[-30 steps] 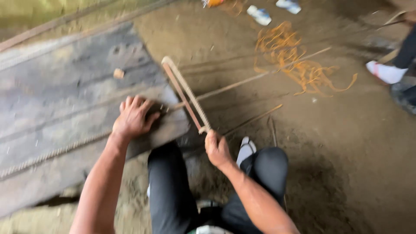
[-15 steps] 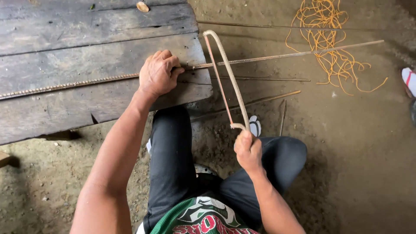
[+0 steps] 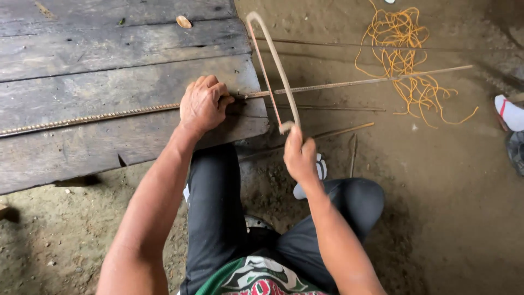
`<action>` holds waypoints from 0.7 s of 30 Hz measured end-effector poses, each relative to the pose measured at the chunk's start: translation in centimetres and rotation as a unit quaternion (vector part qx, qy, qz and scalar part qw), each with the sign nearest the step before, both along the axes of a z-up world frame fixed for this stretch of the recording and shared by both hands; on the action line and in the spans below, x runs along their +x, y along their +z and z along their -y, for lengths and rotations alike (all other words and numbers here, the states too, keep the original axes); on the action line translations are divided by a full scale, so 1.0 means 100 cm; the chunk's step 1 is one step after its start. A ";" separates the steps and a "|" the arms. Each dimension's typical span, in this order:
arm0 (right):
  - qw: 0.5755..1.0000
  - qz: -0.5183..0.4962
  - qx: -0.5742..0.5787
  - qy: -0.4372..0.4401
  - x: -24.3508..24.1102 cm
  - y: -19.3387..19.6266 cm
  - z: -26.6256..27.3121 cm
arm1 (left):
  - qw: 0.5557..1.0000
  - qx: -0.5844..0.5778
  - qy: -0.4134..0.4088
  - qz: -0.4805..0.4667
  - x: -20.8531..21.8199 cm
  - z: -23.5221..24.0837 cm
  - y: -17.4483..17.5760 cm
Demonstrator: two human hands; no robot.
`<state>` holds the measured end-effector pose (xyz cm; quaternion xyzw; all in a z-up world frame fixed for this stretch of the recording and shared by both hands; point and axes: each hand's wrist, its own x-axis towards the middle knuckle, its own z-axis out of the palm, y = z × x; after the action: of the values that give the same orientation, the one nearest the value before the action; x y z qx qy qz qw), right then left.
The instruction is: Sawing a piece of metal rebar using a manual bow saw on a wooden workbench
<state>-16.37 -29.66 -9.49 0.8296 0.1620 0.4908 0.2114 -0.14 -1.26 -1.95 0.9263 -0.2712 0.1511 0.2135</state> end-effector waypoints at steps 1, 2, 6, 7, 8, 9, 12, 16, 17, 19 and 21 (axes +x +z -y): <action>0.996 -0.069 0.049 0.020 -0.029 -0.007 0.008 | 1.000 -0.001 0.006 -0.006 0.000 0.001 0.000; 0.985 -0.138 0.097 0.040 -0.058 -0.014 0.016 | 1.000 -0.003 0.012 -0.011 0.001 0.001 -0.001; 0.934 -0.160 -0.277 -0.161 -0.158 0.110 -0.015 | 1.000 -0.015 -0.017 0.008 -0.006 0.000 0.001; 0.942 -0.175 -0.239 -0.157 -0.163 0.108 -0.014 | 0.999 -0.016 -0.023 0.016 -0.003 -0.001 0.002; 0.949 -0.189 -0.201 -0.154 -0.169 0.108 -0.012 | 0.999 -0.017 -0.029 0.024 -0.002 -0.001 0.006; 0.949 -0.179 -0.200 -0.165 -0.141 0.077 -0.005 | 0.998 -0.020 -0.038 0.036 -0.002 -0.004 0.009; 0.932 -0.220 0.277 0.077 -0.048 0.052 -0.014 | 0.999 0.006 -0.037 -0.013 -0.003 0.000 0.021; 0.851 -0.176 0.492 -0.047 0.042 0.065 -0.054 | 1.000 0.007 -0.002 -0.030 -0.001 0.002 0.013; 0.982 -0.076 0.172 -0.022 0.045 0.028 -0.041 | 0.999 0.001 0.013 -0.037 -0.006 0.001 0.002; 0.989 -0.077 0.120 -0.046 0.001 0.014 -0.021 | 1.000 0.002 0.018 -0.013 -0.001 0.003 -0.001; 0.992 -0.083 0.062 -0.066 -0.066 -0.006 0.001 | 1.000 -0.002 0.027 0.006 0.000 0.002 -0.007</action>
<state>-23.01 -29.75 -10.06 0.8878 0.0934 0.4142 0.1774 -0.18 -1.47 -2.68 0.9320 -0.2471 0.1625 0.2096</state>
